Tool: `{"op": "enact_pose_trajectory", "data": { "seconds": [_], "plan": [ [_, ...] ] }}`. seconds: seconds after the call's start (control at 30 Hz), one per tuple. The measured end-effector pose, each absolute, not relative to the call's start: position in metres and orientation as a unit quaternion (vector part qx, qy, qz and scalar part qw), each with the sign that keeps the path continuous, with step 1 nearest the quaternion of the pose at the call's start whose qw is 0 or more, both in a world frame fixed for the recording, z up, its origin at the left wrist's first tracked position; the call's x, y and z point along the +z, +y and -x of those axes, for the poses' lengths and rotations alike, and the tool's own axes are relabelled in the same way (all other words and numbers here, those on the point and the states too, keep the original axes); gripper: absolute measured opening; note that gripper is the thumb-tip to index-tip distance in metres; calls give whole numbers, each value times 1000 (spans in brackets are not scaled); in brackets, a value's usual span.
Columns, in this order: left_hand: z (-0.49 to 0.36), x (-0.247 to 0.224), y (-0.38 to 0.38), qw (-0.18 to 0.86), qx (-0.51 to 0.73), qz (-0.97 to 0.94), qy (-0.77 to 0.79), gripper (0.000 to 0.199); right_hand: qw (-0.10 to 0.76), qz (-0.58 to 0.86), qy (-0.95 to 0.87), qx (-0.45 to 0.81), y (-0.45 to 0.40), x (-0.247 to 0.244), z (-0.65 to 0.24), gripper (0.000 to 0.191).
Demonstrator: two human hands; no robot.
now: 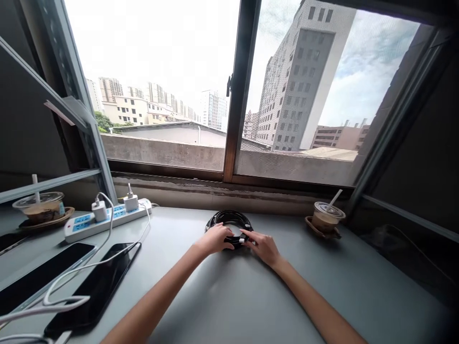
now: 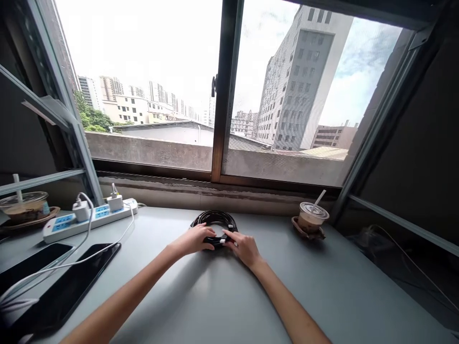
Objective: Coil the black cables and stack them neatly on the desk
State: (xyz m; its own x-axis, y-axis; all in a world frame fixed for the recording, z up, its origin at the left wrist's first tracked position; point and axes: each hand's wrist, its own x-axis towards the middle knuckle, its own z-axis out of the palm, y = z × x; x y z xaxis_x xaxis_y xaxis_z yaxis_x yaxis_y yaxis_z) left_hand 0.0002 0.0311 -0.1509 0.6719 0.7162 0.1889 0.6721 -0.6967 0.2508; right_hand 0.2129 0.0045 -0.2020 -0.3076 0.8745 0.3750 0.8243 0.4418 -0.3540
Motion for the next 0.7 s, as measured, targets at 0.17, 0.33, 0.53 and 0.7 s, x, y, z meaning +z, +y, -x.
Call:
{"op": "enact_pose_trajectory", "data": {
  "seconds": [0.17, 0.33, 0.53, 0.7],
  "plan": [
    [3, -184, 27, 39, 208, -911, 353, 25, 260, 531, -806, 21, 3, -204, -211, 41],
    [-2, -192, 28, 22, 245, -903, 351, 24, 287, 543, -789, 7, 3, -206, -213, 42],
    [1, -189, 26, -13, 272, -892, 360, 33, 325, 550, -769, -5, 0, -206, -215, 53],
    [9, -186, 29, -70, 333, -837, 429, 42, 344, 551, -760, -31, -3, -205, -215, 67]
  ]
}}
